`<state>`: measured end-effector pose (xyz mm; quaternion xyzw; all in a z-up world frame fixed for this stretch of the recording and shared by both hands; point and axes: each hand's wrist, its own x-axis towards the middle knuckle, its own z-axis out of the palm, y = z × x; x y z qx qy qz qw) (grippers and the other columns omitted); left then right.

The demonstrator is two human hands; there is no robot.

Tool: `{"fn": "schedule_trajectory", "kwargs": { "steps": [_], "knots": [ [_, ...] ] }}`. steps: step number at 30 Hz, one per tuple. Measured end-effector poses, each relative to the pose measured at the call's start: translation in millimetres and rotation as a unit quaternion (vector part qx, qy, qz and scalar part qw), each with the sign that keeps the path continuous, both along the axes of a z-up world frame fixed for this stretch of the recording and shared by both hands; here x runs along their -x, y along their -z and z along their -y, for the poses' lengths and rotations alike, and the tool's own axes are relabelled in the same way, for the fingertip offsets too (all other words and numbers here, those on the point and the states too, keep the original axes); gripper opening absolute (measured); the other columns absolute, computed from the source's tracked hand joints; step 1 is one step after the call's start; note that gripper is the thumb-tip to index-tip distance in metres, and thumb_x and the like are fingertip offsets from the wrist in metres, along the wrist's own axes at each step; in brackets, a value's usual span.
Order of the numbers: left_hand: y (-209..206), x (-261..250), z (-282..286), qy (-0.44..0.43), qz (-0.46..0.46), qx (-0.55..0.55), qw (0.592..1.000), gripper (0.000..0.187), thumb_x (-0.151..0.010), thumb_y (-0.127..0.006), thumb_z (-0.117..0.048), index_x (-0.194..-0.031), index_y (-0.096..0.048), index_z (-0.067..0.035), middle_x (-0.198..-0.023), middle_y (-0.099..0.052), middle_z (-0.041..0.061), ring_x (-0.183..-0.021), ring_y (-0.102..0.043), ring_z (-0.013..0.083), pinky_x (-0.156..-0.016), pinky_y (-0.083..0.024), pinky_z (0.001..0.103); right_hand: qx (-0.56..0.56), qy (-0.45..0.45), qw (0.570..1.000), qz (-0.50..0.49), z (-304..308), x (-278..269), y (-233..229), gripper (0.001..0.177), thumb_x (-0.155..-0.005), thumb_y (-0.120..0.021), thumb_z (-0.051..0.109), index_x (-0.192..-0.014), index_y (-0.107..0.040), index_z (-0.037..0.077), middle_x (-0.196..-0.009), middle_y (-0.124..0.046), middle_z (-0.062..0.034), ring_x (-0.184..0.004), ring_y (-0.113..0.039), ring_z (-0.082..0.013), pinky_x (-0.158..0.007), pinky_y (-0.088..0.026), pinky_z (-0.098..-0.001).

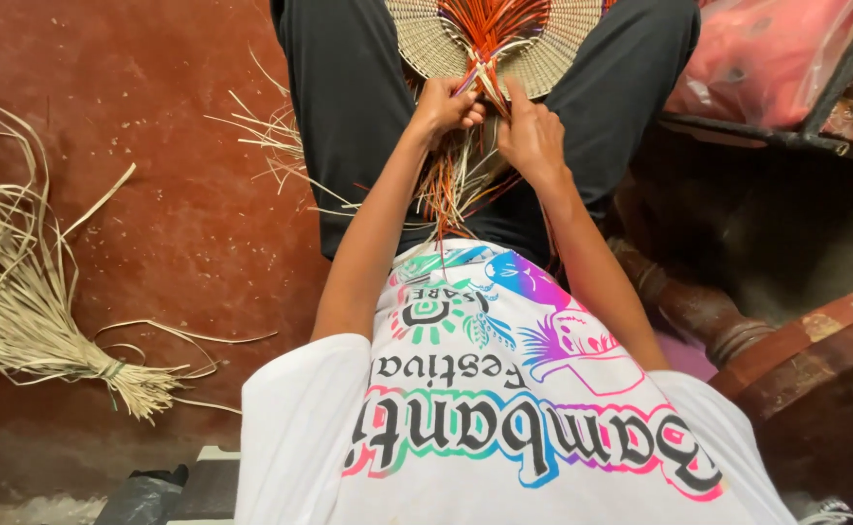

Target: Weaving a traditional fan using dried plant fibers at a high speed

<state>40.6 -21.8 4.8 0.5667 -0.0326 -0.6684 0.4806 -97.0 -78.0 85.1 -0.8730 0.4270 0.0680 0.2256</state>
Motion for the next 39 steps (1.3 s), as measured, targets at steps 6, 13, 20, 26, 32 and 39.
{"fn": "schedule_trajectory", "kwargs": {
  "steps": [6, 13, 20, 26, 32, 39],
  "knots": [
    [9.9, 6.9, -5.7, -0.013, 0.090, 0.019, 0.996, 0.007, -0.077, -0.057, -0.004, -0.081, -0.063, -0.001, -0.057, -0.059, 0.003, -0.042, -0.046, 0.0047, -0.037, -0.034, 0.015, 0.016, -0.044, 0.998, 0.032, 1.4, -5.6, -44.6, 0.036, -0.060, -0.050, 0.000, -0.096, -0.056, 0.002, -0.066, -0.061, -0.0202, -0.054, -0.054, -0.0423, -0.049, -0.042, -0.0456],
    [-18.8, 4.0, -5.0, -0.014, 0.129, -0.033, 0.991, 0.022, -0.069, -0.066, -0.027, -0.068, -0.066, -0.005, -0.050, -0.055, 0.001, -0.039, -0.043, 0.0061, -0.037, -0.033, 0.018, -0.363, 0.117, 0.910, 0.160, 13.6, -2.3, -4.6, 0.045, -0.068, -0.046, 0.001, -0.113, -0.050, 0.001, -0.066, -0.051, -0.0059, -0.043, -0.044, -0.0112, -0.036, -0.043, -0.0233],
    [-11.8, 2.5, -7.6, -0.024, 0.137, 0.015, 0.990, 0.023, -0.067, -0.069, -0.025, -0.064, -0.067, -0.002, -0.049, -0.056, 0.002, -0.041, -0.045, 0.0068, -0.041, -0.037, 0.018, -0.025, -0.057, 0.997, -0.037, 10.0, -3.0, -73.4, 0.028, -0.063, -0.050, 0.003, -0.091, -0.056, 0.003, -0.074, -0.062, -0.0188, -0.057, -0.053, -0.0434, -0.048, -0.039, -0.0466],
    [0.1, 1.6, -7.6, -0.045, 0.086, 0.001, 0.995, 0.021, -0.070, -0.068, -0.018, -0.080, -0.069, 0.001, -0.054, -0.058, 0.004, -0.044, -0.048, 0.0063, -0.042, -0.037, 0.017, 0.226, -0.125, 0.966, -0.026, 16.3, -1.2, -100.2, 0.010, -0.063, -0.055, 0.003, -0.073, -0.052, 0.005, -0.059, -0.059, -0.0120, -0.038, -0.049, -0.0304, -0.038, -0.037, -0.0362],
    [7.7, 2.1, -6.7, -0.051, 0.085, 0.009, 0.995, 0.025, -0.065, -0.069, -0.018, -0.080, -0.069, 0.003, -0.054, -0.059, 0.005, -0.044, -0.050, 0.0078, -0.043, -0.039, 0.018, 0.164, -0.184, 0.945, -0.216, -3.2, 31.4, -173.0, 0.012, -0.072, -0.054, 0.017, -0.078, -0.064, 0.015, -0.061, -0.061, -0.0124, -0.042, -0.053, -0.0313, -0.041, -0.040, -0.0371],
    [8.6, 4.7, -6.7, -0.044, 0.141, 0.019, 0.989, 0.017, -0.065, -0.066, -0.009, -0.078, -0.070, 0.001, -0.052, -0.058, 0.004, -0.042, -0.045, 0.0078, -0.041, -0.037, 0.019, -0.051, -0.152, 0.972, -0.169, -14.2, 40.4, -185.7, 0.045, -0.067, -0.062, 0.051, -0.091, -0.062, 0.012, -0.078, -0.060, -0.0116, -0.066, -0.056, -0.0318, -0.062, -0.045, -0.0397]
  ]
}}
